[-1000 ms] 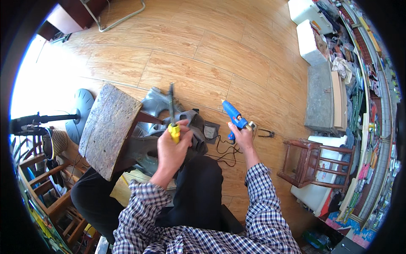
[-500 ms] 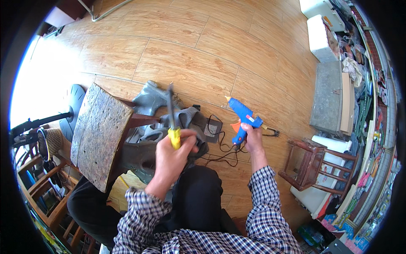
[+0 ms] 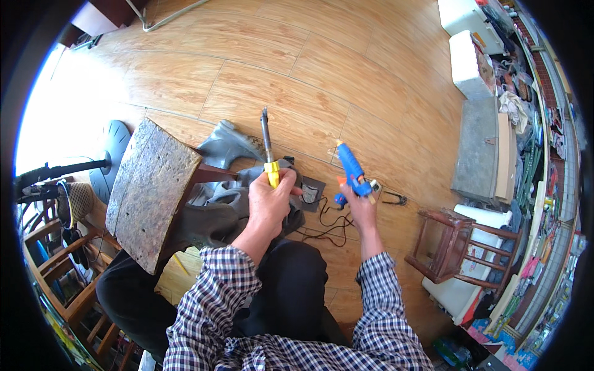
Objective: The person sits on the floor and uses a soldering iron and a hot glue gun to repair a shoe placed on a small wooden stool. They apply heat and glue to the shoe's sole area, then briefly handle a multimeter and wires.
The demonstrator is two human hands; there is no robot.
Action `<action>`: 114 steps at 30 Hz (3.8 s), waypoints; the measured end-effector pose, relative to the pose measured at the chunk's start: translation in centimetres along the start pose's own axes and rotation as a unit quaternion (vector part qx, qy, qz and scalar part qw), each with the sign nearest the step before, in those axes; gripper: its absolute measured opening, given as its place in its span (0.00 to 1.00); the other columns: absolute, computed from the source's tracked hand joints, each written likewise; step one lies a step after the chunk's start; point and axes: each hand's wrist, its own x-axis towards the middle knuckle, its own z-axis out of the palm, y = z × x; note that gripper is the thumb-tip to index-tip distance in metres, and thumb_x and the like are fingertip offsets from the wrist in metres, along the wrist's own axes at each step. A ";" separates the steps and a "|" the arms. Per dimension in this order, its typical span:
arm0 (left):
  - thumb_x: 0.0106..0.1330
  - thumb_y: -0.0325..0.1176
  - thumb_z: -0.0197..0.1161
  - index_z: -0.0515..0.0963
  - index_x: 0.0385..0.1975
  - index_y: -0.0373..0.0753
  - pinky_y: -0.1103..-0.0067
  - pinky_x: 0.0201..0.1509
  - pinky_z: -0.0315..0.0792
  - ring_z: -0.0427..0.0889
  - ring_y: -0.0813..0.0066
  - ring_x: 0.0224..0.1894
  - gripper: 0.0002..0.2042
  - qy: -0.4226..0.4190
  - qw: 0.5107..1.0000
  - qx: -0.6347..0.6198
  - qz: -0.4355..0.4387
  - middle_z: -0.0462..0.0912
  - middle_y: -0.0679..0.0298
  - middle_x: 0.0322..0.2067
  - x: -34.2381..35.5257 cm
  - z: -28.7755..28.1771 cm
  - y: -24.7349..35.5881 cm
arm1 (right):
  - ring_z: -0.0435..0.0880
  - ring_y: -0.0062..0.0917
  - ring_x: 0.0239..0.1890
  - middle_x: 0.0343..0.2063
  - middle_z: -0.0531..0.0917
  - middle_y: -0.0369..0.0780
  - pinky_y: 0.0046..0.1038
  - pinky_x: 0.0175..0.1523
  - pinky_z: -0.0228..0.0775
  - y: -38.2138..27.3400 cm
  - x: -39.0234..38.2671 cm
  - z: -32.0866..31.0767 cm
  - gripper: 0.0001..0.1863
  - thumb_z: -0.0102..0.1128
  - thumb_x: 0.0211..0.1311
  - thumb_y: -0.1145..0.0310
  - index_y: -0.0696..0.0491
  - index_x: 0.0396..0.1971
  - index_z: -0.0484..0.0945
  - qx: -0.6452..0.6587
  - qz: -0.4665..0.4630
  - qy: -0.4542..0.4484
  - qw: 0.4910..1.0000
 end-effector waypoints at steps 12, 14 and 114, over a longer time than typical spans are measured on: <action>0.78 0.32 0.65 0.84 0.47 0.33 0.88 0.15 0.55 0.66 0.89 0.14 0.08 -0.037 0.999 0.015 -0.021 0.84 0.62 0.26 -3.8 -2.7 0.3 | 0.82 0.19 0.25 0.31 0.87 0.35 0.25 0.26 0.76 17.8 14.3 -4.1 0.18 0.81 0.59 0.66 0.56 0.45 0.85 -0.062 0.124 0.200 0.970; 0.78 0.32 0.65 0.83 0.47 0.33 0.88 0.15 0.55 0.65 0.89 0.13 0.09 -0.033 0.999 0.002 -0.025 0.84 0.62 0.26 -4.0 -3.0 0.6 | 0.83 0.19 0.27 0.33 0.87 0.36 0.26 0.28 0.78 18.7 14.7 -3.6 0.18 0.82 0.59 0.65 0.56 0.45 0.85 -0.071 0.128 0.205 0.968; 0.68 0.42 0.65 0.87 0.47 0.35 0.57 0.52 0.83 0.89 0.50 0.50 0.17 -0.220 0.818 0.520 0.113 0.90 0.50 0.46 -17.8 -22.2 -15.5 | 0.87 0.50 0.40 0.34 0.87 0.52 0.47 0.43 0.77 -10.3 -16.8 16.1 0.13 0.68 0.69 0.61 0.57 0.40 0.84 -0.564 -0.339 -0.203 0.725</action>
